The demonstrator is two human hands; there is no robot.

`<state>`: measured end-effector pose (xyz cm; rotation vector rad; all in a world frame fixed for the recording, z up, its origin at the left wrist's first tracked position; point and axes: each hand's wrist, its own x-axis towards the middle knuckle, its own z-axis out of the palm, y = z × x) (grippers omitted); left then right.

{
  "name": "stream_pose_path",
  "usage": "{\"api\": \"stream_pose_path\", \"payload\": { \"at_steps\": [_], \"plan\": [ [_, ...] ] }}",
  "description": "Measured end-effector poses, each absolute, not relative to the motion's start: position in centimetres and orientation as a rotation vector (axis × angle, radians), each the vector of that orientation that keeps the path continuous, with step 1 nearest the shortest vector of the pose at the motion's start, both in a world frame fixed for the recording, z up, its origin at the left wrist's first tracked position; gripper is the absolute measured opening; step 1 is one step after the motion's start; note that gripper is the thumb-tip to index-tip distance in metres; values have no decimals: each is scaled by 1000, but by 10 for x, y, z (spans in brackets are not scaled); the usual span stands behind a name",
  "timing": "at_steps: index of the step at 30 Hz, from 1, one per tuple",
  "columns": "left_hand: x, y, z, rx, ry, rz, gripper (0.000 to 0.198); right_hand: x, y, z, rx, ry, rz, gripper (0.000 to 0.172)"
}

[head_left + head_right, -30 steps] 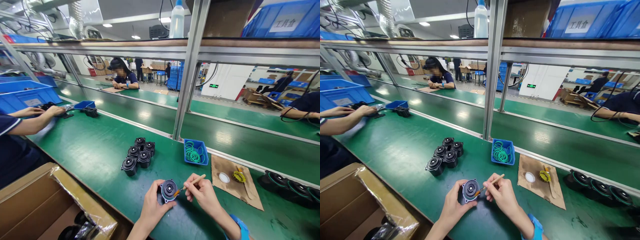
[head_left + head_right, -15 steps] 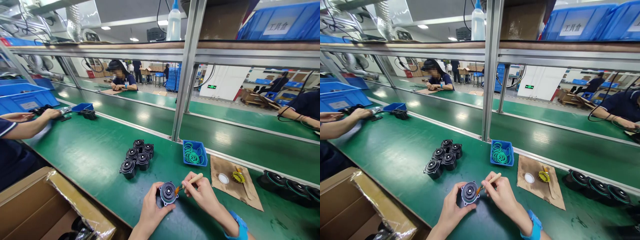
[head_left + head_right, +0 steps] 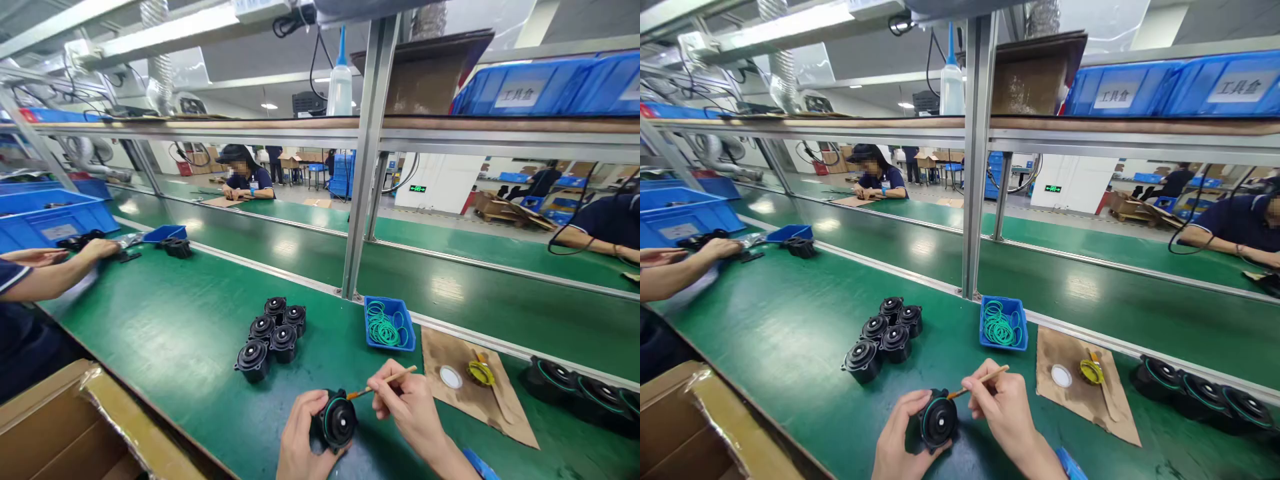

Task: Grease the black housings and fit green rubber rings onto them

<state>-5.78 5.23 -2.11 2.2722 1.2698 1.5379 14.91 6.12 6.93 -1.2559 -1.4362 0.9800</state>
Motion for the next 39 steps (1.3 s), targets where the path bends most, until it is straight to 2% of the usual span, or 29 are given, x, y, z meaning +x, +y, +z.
{"api": "stream_pose_path", "payload": {
  "at_steps": [7, 14, 19, 22, 26, 32, 39],
  "plan": [
    [-61, 52, -24, 2493, 1230, 1670, 31, 144, 55, 68, -1250, -1553, 823, 63],
    [-66, 51, -23, 2595, 1238, 1652, 32, 130, 49, 72, -1105, -1799, 563, 50],
    [-68, 49, -25, 2602, 1250, 1641, 28, 122, 40, 83, -819, -1983, 313, 49],
    [-68, 49, -23, 2616, 1228, 1660, 27, 122, 41, 85, -780, -1998, 323, 48],
    [-69, 50, -18, 2618, 1217, 1674, 34, 128, 54, 83, -991, -1907, 398, 51],
    [-73, 49, -15, 2578, 1260, 1720, 34, 133, 67, 76, -1136, -1862, 372, 65],
    [-75, 45, -10, 2504, 1347, 1606, 35, 118, 64, 85, -1060, -1910, 441, 55]
  ]
}}
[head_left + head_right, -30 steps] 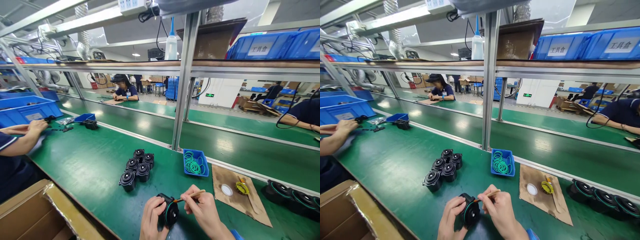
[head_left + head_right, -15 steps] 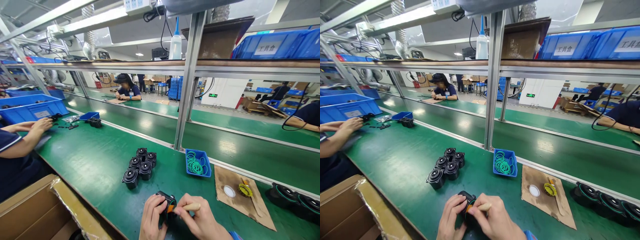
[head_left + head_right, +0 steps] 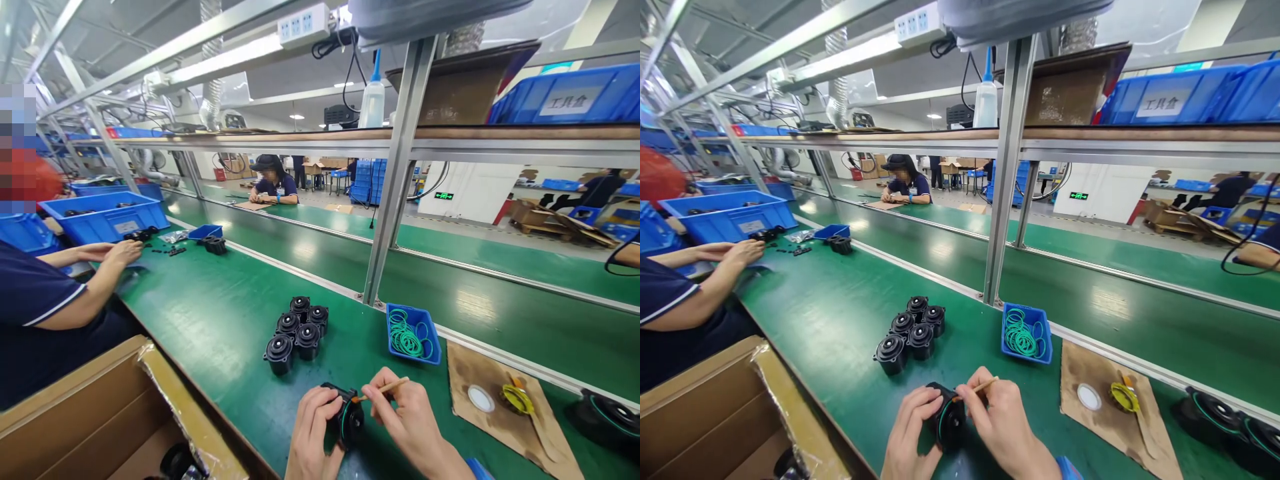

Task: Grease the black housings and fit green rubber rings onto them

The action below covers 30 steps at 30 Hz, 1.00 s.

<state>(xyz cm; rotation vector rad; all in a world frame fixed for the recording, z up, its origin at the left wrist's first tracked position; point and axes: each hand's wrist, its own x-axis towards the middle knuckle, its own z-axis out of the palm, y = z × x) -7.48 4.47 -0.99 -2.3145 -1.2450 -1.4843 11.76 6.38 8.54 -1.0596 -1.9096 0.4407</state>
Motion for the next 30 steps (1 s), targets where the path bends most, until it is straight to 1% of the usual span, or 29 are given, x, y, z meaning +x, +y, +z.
{"api": "stream_pose_path", "payload": {
  "at_steps": [5, 7, 9, 13, 17, 22, 25, 28, 30],
  "plan": [
    [-76, 44, -2, -2356, -1356, -1536, 35, 108, 53, 92, -792, -2084, 348, 44],
    [-78, 44, -1, -2379, -1367, -1558, 38, 107, 48, 90, -751, -2168, 281, 41],
    [-79, 45, -1, -2398, -1402, -1591, 42, 107, 45, 87, -723, -2244, 222, 43],
    [-76, 45, 0, -2362, -1526, -1679, 41, 108, 43, 80, -586, -2401, 89, 53],
    [-73, 44, 3, -2304, -1634, -1774, 42, 111, 41, 83, -617, -2487, 16, 53],
    [-76, 43, 7, -2400, -1694, -1709, 50, 118, 43, 90, -589, -2501, 109, 54],
    [-76, 42, 8, -2401, -1687, -1719, 53, 120, 44, 90, -636, -2427, 239, 49],
    [-74, 41, 10, -2408, -1606, -1738, 49, 117, 48, 91, -638, -2329, 348, 41],
    [-72, 41, 11, -2405, -1551, -1734, 44, 113, 53, 91, -625, -2275, 363, 35]
  ]
}}
